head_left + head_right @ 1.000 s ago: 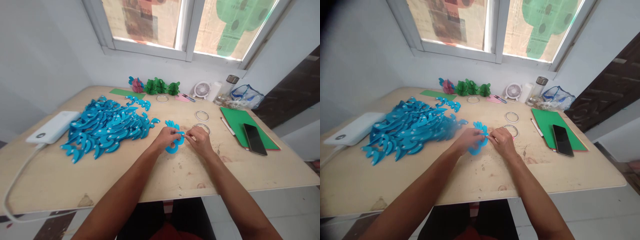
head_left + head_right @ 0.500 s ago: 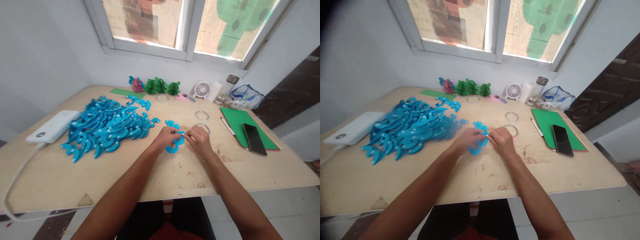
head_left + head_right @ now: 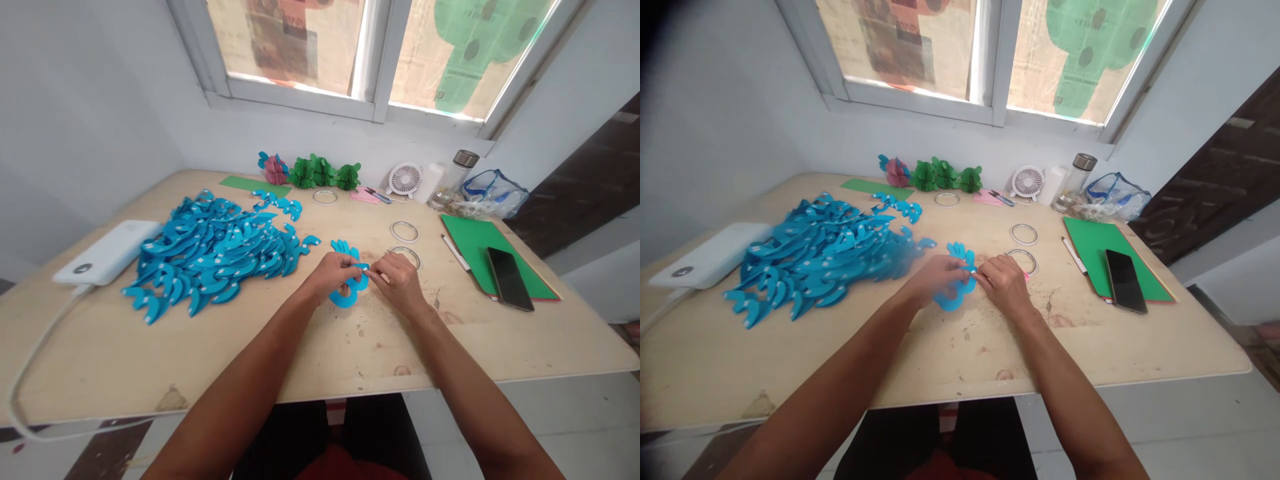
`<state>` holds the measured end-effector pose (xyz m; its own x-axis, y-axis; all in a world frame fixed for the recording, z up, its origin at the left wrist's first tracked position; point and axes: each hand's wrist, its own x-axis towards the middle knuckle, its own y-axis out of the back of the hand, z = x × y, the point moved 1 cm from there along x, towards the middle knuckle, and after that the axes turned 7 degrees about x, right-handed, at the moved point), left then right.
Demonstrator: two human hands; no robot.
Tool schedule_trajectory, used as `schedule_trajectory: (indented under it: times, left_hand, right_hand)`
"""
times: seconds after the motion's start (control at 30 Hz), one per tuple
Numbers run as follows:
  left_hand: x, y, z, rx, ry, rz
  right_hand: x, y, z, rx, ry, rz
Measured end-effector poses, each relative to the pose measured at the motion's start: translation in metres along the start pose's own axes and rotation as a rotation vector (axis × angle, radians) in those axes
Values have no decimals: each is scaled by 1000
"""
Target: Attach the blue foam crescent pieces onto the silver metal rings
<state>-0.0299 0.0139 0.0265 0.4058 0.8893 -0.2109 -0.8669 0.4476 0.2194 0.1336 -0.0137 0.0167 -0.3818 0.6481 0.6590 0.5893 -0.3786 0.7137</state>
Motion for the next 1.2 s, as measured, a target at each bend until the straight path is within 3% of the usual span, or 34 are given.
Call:
schedule_trajectory:
  times: [0.33, 0.87, 1.07, 1.2]
  left_hand:
    - [2, 2, -2, 29, -3, -16]
    - [5, -1, -4, 1, -15, 61]
    - [5, 1, -3, -13, -38, 117]
    - [3, -2, -1, -30, -65, 96]
  right_hand:
    - [0, 0, -1, 3, -1, -5]
    - [-2, -2, -1, 99, -63, 14]
    - [0, 3, -1, 242, -271, 76]
    - [1, 0, 1, 411, -473, -6]
